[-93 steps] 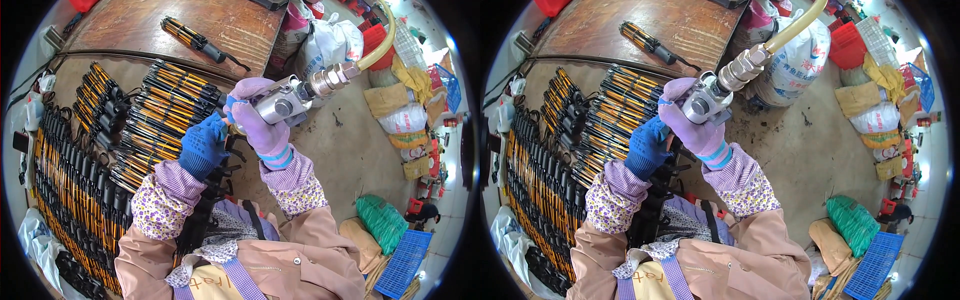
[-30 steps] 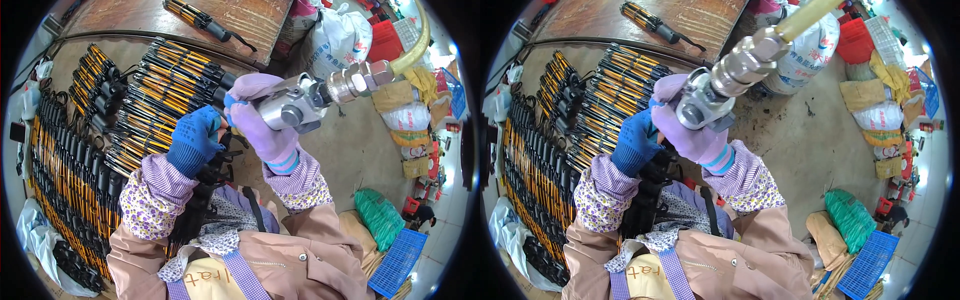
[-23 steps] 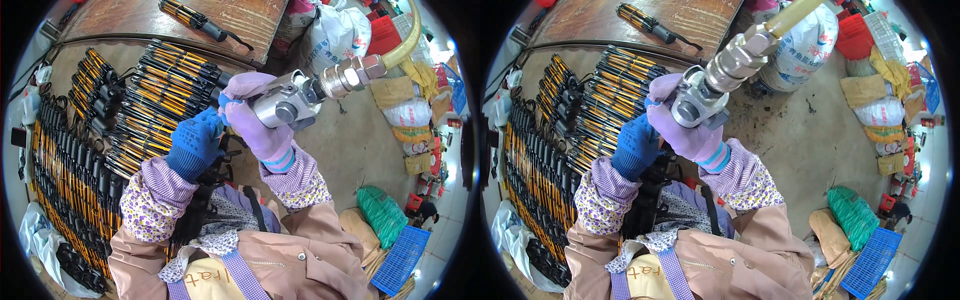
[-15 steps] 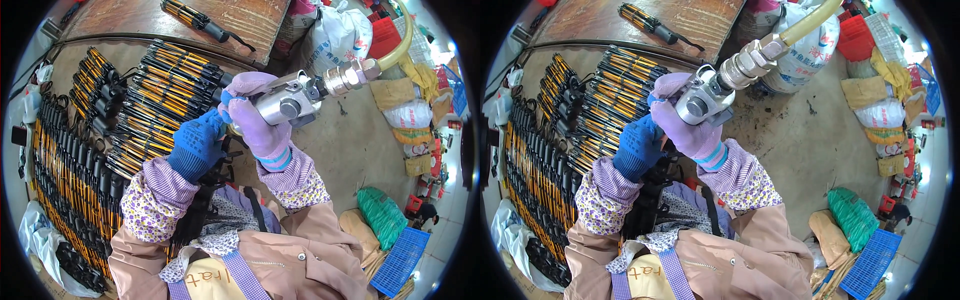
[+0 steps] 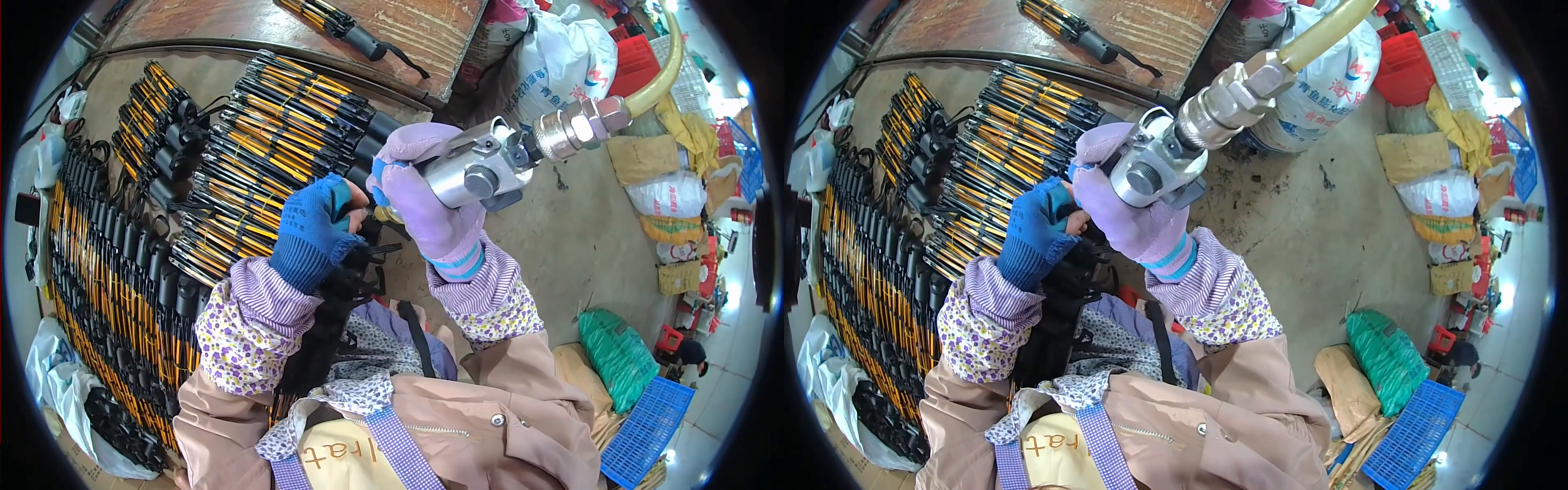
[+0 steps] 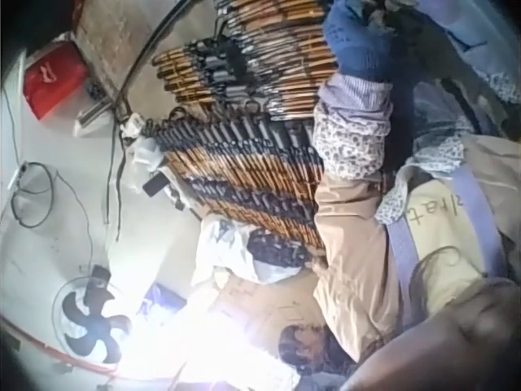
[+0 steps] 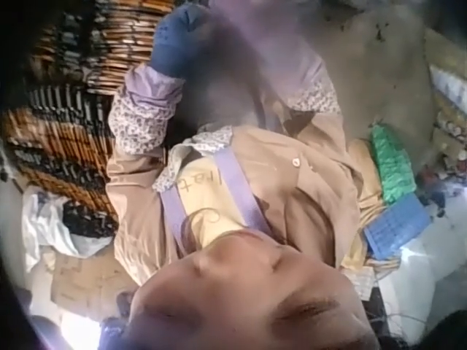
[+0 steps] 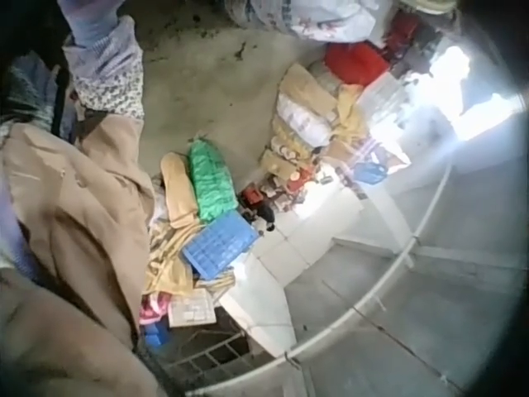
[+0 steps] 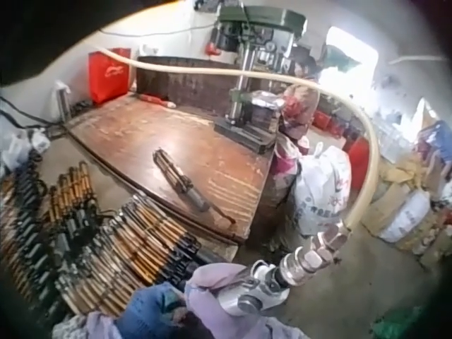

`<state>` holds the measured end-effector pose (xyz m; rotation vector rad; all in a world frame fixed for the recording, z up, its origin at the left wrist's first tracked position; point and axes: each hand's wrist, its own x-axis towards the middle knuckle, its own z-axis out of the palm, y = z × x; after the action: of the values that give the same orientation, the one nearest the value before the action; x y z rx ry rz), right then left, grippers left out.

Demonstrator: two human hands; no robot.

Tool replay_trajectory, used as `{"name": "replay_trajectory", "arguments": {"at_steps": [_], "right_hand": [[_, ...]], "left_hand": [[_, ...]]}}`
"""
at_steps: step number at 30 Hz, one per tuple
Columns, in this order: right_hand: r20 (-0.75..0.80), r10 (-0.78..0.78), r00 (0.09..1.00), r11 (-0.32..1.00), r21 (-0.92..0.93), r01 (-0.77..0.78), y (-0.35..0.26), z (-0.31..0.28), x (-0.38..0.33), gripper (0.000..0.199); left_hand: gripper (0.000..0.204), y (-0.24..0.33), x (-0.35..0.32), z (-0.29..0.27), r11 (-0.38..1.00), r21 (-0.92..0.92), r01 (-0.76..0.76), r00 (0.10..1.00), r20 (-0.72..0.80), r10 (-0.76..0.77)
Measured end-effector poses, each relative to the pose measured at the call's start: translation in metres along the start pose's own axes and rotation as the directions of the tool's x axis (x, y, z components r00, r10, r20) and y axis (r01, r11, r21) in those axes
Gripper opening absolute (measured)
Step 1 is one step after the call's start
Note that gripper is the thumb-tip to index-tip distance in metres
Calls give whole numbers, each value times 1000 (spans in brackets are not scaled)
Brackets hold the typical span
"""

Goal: Using a pneumatic tool to process or assemble a large array of tool components arranged on a workbench.

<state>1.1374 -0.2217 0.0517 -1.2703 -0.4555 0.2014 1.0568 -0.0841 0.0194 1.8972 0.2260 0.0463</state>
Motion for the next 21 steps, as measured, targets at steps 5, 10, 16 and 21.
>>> {"name": "replay_trajectory", "arguments": {"at_steps": [5,10,16,21], "right_hand": [[10,21,1000,997,71,-22,-3,8,-2,24],[2,-38,999,998,46,38,1,13,-3,20],[-26,-31,999,999,-29,30,9,15,-7,18],[121,-136,983,990,-8,138,18,7,2,26]], "left_hand": [[17,-10,-2,0,1000,0,-25,1000,11,25],[17,-9,-4,-1,999,9,-52,999,-8,52],[19,-13,-5,-1,1000,-9,-30,1000,-4,30],[18,-23,2,-2,986,-168,-17,999,26,21]]}}
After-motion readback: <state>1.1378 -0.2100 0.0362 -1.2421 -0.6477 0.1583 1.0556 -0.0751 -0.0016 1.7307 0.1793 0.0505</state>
